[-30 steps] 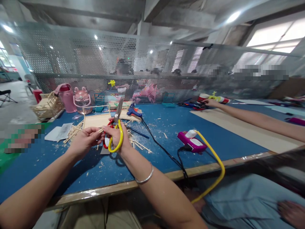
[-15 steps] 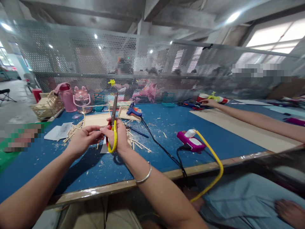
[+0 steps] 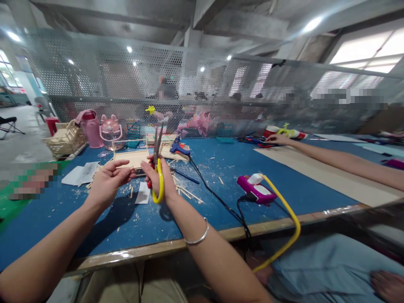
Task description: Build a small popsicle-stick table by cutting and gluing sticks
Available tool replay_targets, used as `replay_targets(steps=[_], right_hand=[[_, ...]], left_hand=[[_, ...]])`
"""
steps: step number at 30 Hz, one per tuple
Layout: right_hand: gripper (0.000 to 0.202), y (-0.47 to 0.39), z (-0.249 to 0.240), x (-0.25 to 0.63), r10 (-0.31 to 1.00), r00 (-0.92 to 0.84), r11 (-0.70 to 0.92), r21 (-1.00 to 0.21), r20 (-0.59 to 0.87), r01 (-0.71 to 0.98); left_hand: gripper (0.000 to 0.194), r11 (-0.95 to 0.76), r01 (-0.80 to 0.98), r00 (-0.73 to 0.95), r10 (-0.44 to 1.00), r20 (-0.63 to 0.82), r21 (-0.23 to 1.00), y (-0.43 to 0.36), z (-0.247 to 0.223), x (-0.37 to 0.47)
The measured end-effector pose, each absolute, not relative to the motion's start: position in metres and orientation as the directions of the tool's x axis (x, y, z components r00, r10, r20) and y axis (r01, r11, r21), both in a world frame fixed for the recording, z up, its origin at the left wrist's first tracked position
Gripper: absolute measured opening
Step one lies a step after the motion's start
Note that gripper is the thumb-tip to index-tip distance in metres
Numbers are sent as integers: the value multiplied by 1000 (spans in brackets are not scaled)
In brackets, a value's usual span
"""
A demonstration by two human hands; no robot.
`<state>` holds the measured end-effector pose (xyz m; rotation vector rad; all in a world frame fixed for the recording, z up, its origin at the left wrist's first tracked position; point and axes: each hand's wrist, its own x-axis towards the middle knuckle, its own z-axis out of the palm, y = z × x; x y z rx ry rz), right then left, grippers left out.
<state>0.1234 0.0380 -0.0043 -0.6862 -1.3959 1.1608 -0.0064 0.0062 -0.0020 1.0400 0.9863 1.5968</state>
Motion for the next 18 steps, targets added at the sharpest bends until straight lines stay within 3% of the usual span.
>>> replay_targets(steps=[5,9,12,18], right_hand=[[38,34,-5,129,831,-407,409,-912,380,-17],[47,32,-5,129,686,-580,544,-839,440,6],[53,32,-6,129,626,-625,585,-811,465,-17],[55,31,-9,128,636,-634,570,-822,440,1]], left_hand=[[39,-311,-290,-204,944,259,905,7,3,-15],[34,-350,-258,-186,933,309,900,5,6,-18],[35,-378,-216,-194,920,340,900,4,7,-18],[37,-438,-71,-210,885,416,896,1,9,-18]])
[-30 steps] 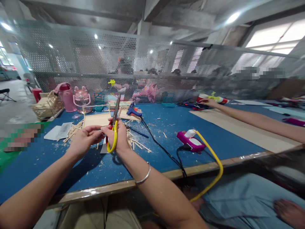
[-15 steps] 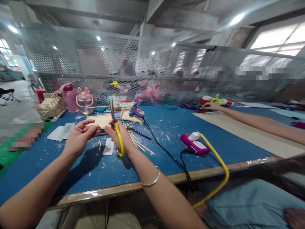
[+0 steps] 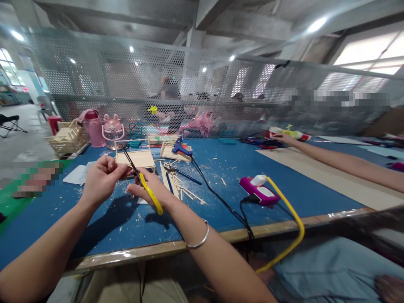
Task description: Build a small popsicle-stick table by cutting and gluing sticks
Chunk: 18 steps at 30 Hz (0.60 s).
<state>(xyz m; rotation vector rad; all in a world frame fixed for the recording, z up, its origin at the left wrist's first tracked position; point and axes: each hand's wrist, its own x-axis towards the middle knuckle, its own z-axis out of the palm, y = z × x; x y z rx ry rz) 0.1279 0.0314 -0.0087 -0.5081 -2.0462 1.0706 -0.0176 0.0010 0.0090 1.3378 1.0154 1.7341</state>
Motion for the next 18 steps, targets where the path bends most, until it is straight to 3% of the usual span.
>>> replay_targets(steps=[6,18], right_hand=[[58,29,-9,125,615,-652,555,-831,443,-40],[62,29,-13,124,598,-663,557,-829,450,-60]], left_hand=[[36,-432,-13,-223,880,418,902,-1,10,-17],[43,-348,-133,-202,926,319,928,-3,16,-18]])
